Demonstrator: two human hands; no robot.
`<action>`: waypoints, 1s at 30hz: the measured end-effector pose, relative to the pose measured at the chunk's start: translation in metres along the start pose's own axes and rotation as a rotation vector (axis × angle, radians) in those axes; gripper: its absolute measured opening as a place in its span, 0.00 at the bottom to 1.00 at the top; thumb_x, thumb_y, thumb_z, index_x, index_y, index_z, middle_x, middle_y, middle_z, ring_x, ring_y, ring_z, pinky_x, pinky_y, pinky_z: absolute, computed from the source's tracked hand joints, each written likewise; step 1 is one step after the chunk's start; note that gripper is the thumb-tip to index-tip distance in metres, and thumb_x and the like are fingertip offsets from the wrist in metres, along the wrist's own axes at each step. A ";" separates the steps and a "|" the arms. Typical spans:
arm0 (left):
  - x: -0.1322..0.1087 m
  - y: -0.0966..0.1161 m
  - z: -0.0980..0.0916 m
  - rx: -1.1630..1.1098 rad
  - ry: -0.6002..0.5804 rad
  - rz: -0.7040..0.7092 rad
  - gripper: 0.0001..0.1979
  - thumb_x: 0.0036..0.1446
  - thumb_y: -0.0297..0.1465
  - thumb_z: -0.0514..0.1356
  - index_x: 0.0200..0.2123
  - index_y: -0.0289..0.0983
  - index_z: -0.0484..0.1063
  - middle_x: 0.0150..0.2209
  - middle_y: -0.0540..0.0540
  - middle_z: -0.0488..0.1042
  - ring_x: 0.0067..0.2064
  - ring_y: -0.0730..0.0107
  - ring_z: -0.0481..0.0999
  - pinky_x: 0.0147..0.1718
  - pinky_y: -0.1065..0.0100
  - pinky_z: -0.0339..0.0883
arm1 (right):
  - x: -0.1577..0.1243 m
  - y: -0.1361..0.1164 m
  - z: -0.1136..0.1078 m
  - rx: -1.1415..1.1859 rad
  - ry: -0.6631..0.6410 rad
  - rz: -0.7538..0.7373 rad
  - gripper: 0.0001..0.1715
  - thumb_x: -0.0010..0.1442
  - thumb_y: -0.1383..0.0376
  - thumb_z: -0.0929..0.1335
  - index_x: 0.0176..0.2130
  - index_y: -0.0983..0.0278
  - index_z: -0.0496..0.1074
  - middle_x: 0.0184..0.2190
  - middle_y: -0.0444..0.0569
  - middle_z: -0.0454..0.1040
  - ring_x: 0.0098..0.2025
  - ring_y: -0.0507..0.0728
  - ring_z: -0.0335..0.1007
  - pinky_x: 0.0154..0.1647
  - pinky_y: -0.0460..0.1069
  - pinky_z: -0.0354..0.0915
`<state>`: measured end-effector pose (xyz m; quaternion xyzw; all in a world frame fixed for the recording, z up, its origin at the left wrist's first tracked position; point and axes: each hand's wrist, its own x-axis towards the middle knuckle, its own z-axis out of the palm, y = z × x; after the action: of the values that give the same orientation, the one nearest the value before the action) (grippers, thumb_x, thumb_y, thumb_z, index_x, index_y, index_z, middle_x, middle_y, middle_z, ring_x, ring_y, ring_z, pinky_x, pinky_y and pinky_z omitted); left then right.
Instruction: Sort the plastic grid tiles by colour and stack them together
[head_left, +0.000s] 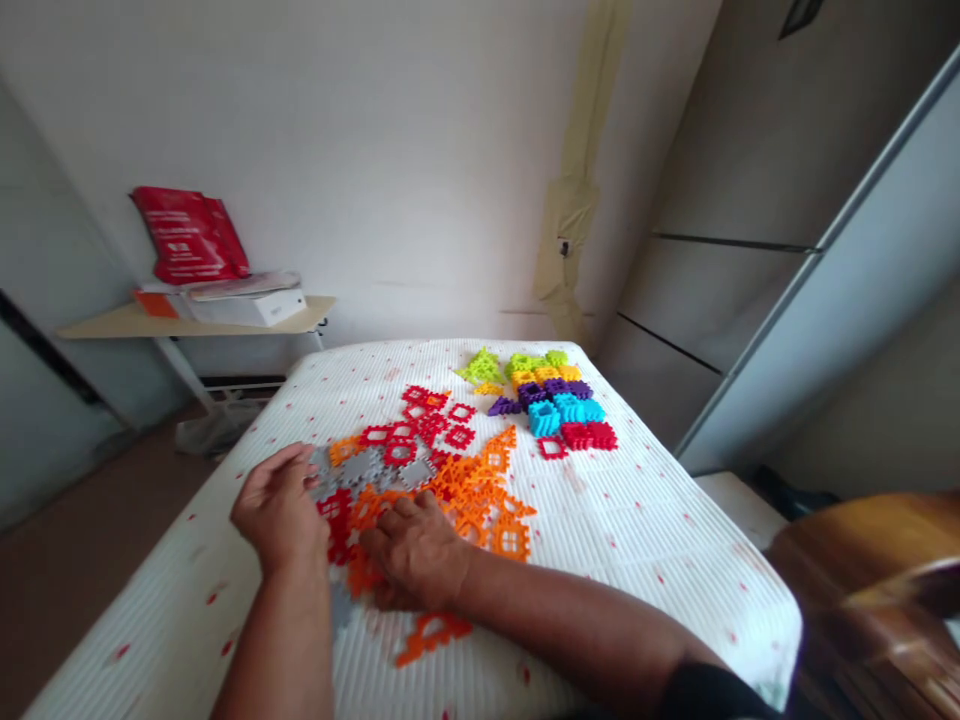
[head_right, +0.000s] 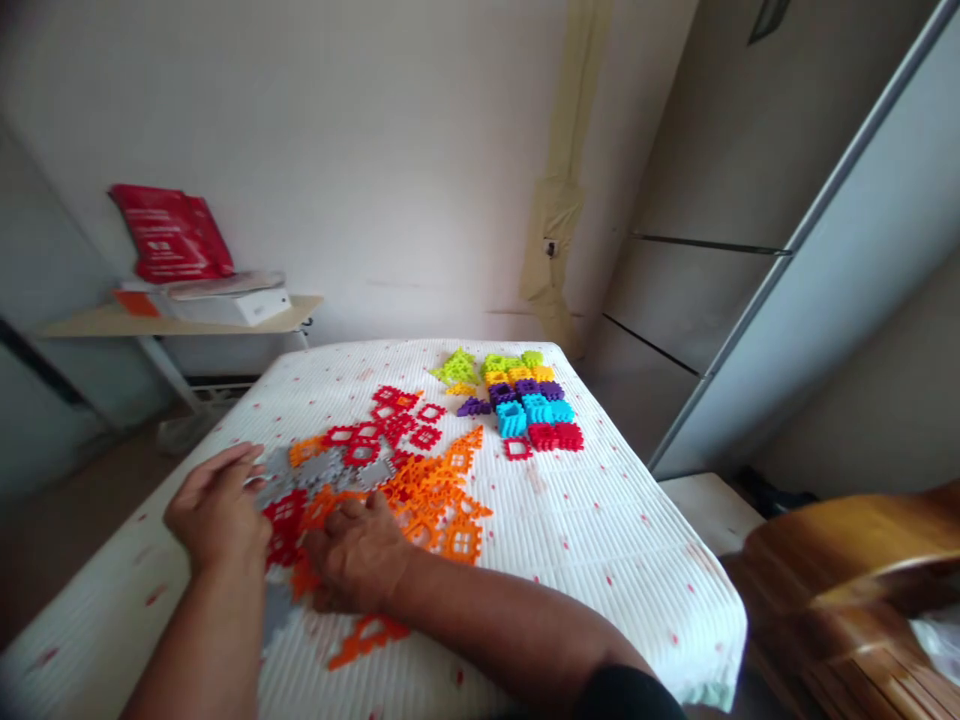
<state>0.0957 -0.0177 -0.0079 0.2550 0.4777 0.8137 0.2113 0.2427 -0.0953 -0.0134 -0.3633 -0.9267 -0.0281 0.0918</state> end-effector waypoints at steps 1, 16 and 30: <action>0.000 0.000 0.001 0.002 0.002 0.007 0.09 0.38 0.28 0.64 0.28 0.37 0.77 0.22 0.53 0.74 0.21 0.79 0.66 0.21 0.74 0.56 | 0.001 0.001 -0.001 -0.001 0.000 0.009 0.30 0.50 0.48 0.68 0.44 0.66 0.66 0.38 0.51 0.71 0.44 0.61 0.60 0.41 0.58 0.58; -0.012 0.013 0.007 -0.018 -0.013 -0.009 0.08 0.36 0.27 0.62 0.24 0.42 0.77 0.22 0.55 0.75 0.20 0.77 0.63 0.21 0.71 0.55 | -0.110 0.099 -0.055 0.154 0.317 0.346 0.32 0.47 0.63 0.68 0.52 0.64 0.63 0.46 0.55 0.69 0.47 0.61 0.62 0.47 0.56 0.58; -0.015 0.010 0.007 0.089 -0.081 -0.087 0.12 0.35 0.30 0.62 0.29 0.35 0.76 0.23 0.53 0.72 0.21 0.80 0.64 0.22 0.74 0.57 | -0.246 0.182 -0.035 -0.071 0.202 0.746 0.22 0.50 0.70 0.64 0.47 0.63 0.68 0.47 0.52 0.72 0.48 0.59 0.66 0.49 0.54 0.60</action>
<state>0.1110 -0.0261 0.0008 0.2758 0.5150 0.7708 0.2543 0.5488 -0.1302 -0.0291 -0.6737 -0.7157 -0.0606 0.1739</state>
